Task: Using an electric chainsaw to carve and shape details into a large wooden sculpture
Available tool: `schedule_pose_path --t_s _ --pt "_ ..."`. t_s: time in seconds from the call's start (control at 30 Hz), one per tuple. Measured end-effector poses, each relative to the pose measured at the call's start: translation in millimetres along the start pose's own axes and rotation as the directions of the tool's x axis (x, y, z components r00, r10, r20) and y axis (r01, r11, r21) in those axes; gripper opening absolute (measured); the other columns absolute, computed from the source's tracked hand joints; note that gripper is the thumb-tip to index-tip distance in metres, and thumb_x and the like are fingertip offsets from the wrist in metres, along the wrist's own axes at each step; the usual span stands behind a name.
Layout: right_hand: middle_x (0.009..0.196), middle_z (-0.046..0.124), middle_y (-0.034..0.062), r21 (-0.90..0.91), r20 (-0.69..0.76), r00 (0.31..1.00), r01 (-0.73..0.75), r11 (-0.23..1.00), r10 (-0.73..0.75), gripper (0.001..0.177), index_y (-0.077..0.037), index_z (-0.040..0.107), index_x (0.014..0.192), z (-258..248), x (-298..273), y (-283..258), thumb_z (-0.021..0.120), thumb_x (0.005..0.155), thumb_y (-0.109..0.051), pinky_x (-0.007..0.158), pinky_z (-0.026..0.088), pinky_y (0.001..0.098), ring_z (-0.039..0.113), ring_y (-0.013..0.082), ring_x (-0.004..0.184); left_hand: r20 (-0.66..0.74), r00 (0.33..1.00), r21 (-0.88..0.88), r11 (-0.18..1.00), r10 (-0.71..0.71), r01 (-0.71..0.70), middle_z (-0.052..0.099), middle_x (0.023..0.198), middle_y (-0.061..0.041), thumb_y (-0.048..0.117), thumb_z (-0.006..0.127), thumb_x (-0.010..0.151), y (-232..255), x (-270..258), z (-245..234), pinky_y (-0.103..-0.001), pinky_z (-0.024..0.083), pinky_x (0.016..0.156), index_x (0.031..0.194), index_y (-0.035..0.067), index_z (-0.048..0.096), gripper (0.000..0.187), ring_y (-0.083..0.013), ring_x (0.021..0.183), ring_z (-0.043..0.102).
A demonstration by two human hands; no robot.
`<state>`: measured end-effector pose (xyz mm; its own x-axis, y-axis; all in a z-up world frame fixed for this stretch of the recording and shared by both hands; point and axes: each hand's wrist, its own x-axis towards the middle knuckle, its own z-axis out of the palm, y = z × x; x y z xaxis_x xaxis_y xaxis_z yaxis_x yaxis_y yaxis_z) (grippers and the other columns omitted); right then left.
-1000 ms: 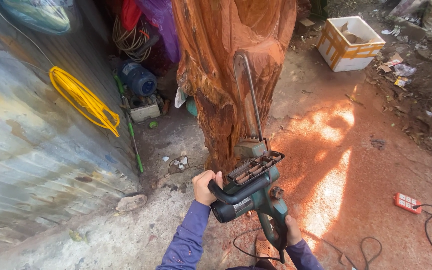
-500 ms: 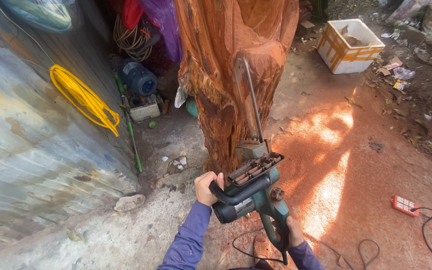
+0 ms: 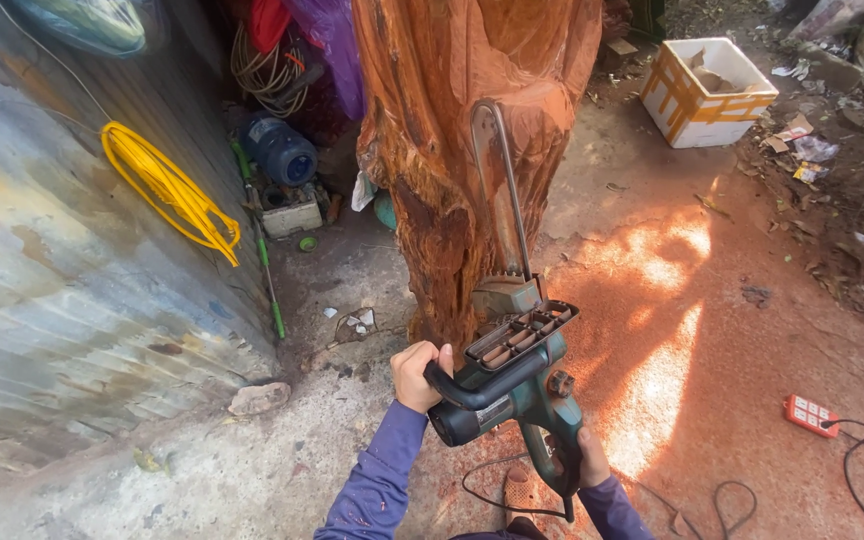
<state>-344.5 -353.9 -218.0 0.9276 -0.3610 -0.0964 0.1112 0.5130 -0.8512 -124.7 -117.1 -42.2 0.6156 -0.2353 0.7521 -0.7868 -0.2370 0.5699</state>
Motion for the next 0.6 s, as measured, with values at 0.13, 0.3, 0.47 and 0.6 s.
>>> schedule_pose_path --t_s 0.13,0.3,0.47,0.6 --pt "0.058 0.061 0.0202 -0.025 0.024 0.998 0.066 0.997 -0.066 0.082 0.014 0.065 0.082 -5.0 3.1 -5.6 0.066 0.086 -0.068 0.022 0.041 0.0341 0.054 0.0261 0.028 -0.006 1.0 -0.002 1.0 0.014 -0.014 0.036 0.055 -0.004 0.02 0.063 0.097 1.5 4.3 4.1 -0.038 0.027 0.046 0.063 0.012 0.037 0.043 -0.0219 0.045 0.035" --pt "0.047 0.057 0.0177 -0.106 -0.012 1.0 0.011 0.994 -0.012 0.085 0.015 0.067 0.083 -24.1 6.7 -12.1 0.06 0.086 -0.07 0.027 0.04 0.033 0.051 0.0245 0.029 -0.014 1.0 -0.049 0.999 -0.01 0.01 0.034 0.056 -0.004 0.02 0.062 0.098 8.5 10.6 10.7 -0.037 0.026 0.047 0.062 0.012 0.036 0.045 -0.0199 0.047 0.033" --pt "0.037 0.054 0.0226 -0.216 -0.127 0.99 -0.082 0.973 0.056 0.09 0.018 0.069 0.073 -30.5 -5.2 -31.0 0.054 0.085 -0.07 0.028 0.038 0.0341 0.051 0.0285 0.026 -0.036 0.999 -0.068 0.997 -0.028 0.026 0.033 0.056 -0.004 0.02 0.063 0.098 13.9 1.5 18.0 -0.037 0.026 0.047 0.063 0.012 0.036 0.045 -0.0205 0.047 0.032" --pt "0.046 0.057 0.0192 -0.259 -0.132 0.99 -0.079 0.963 0.046 0.091 0.017 0.068 0.076 -26.2 -13.6 -47.1 0.056 0.081 -0.072 0.026 0.036 0.0349 0.048 0.0264 0.026 -0.052 0.996 -0.056 0.996 -0.079 0.076 0.034 0.056 -0.004 0.022 0.064 0.098 19.7 -3.6 20.5 -0.037 0.028 0.048 0.063 0.012 0.037 0.045 -0.0204 0.047 0.033"
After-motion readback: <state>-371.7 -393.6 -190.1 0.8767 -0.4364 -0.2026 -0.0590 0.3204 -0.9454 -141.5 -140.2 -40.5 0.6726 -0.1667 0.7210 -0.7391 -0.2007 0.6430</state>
